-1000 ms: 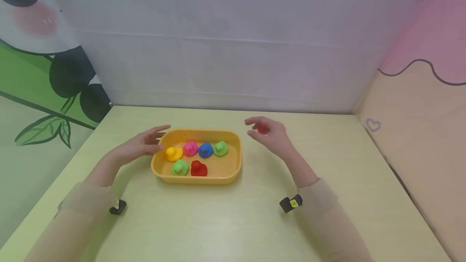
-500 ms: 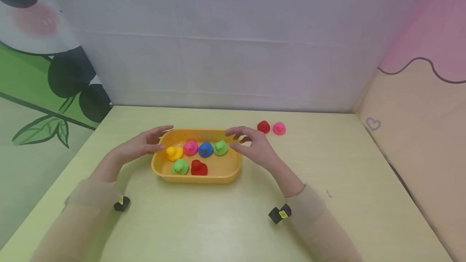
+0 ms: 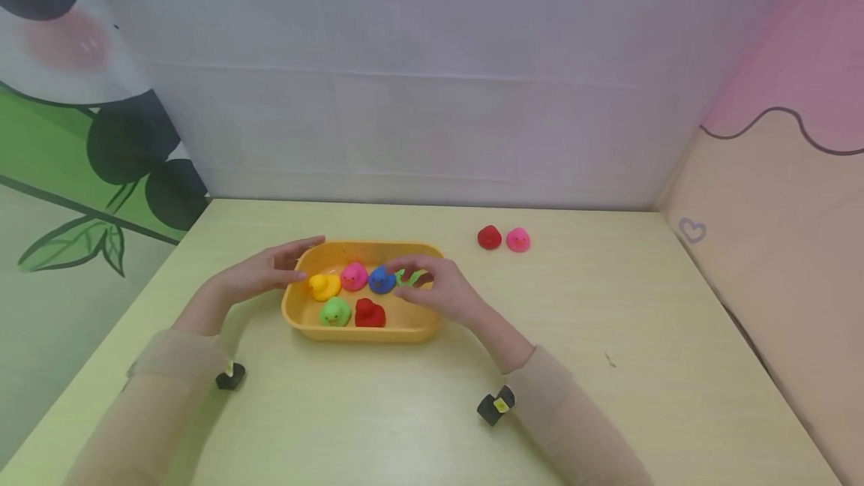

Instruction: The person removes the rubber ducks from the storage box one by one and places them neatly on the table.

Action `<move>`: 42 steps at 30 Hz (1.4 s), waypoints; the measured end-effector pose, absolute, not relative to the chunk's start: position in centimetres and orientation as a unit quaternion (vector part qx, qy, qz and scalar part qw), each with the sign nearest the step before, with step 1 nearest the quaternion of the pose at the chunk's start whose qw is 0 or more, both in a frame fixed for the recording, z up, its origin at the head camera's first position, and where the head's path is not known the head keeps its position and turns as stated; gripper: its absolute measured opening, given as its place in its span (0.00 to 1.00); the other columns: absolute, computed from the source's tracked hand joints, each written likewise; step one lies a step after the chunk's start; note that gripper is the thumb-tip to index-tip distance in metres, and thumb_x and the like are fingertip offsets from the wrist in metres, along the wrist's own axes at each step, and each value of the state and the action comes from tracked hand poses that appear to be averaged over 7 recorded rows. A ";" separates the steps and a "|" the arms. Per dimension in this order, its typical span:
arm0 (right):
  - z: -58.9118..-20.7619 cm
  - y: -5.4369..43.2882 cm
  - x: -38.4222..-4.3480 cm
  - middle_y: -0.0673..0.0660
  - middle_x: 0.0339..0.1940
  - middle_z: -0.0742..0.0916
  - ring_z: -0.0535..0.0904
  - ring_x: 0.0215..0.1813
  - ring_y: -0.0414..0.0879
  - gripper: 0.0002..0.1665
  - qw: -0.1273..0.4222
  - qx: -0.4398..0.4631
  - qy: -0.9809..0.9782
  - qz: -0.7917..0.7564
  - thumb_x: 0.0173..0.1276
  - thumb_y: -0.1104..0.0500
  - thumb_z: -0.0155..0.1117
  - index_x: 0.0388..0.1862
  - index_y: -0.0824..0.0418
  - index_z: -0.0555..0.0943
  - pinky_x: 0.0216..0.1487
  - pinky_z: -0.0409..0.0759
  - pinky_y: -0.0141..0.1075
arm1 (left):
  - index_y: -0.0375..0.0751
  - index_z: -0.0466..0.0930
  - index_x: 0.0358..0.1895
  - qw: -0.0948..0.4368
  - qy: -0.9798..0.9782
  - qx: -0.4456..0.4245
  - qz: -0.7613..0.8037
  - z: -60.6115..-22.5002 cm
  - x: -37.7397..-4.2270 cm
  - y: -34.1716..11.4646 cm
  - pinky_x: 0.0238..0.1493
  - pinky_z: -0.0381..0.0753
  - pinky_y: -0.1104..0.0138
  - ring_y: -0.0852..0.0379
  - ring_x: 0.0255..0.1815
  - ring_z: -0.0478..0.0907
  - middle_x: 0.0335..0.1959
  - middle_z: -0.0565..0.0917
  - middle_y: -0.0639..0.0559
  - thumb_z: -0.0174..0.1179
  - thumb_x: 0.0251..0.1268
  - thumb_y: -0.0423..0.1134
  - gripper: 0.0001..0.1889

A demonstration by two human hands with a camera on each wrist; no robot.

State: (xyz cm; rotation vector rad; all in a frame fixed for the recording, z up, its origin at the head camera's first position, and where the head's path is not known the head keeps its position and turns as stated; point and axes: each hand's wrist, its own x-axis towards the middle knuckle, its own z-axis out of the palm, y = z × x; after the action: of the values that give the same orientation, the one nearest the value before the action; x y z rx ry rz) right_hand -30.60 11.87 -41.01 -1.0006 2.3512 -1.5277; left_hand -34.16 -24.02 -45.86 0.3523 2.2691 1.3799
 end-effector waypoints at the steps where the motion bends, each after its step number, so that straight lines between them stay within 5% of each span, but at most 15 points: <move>1: -41.1 11.6 -30.6 0.60 0.50 0.84 0.76 0.50 0.58 0.22 0.084 -0.336 0.788 -0.509 0.61 0.65 0.66 0.55 0.61 0.79 0.51 0.79 0.47 | 0.67 0.51 0.73 0.231 0.824 0.128 0.501 -45.9 -34.2 -24.0 0.62 0.70 0.48 0.42 0.72 0.55 0.75 0.55 0.51 0.60 0.62 0.48 0.38; 19: -42.3 8.3 -31.2 0.60 0.48 0.85 0.77 0.43 0.45 0.21 0.110 -0.357 0.798 -0.473 0.61 0.60 0.67 0.55 0.60 0.79 0.46 0.81 0.46 | 0.66 0.51 0.73 0.250 0.803 0.125 0.526 -45.8 -34.1 -23.8 0.60 0.73 0.52 0.43 0.71 0.59 0.75 0.54 0.50 0.59 0.63 0.46 0.38; 42: -43.0 6.4 -32.2 0.50 0.44 0.85 0.76 0.41 0.44 0.19 0.180 -0.348 0.845 -0.365 0.60 0.58 0.69 0.51 0.59 0.82 0.43 0.77 0.28 | 0.67 0.52 0.73 0.258 0.799 0.112 0.532 -46.0 -34.3 -23.9 0.60 0.74 0.53 0.42 0.70 0.61 0.74 0.56 0.47 0.60 0.63 0.45 0.37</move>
State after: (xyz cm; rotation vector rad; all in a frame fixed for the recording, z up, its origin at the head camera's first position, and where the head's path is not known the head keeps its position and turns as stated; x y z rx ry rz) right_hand -32.16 6.42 -42.95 -0.9844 2.3864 -1.0301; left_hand -34.31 -23.94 -46.04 0.3046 2.1656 1.4424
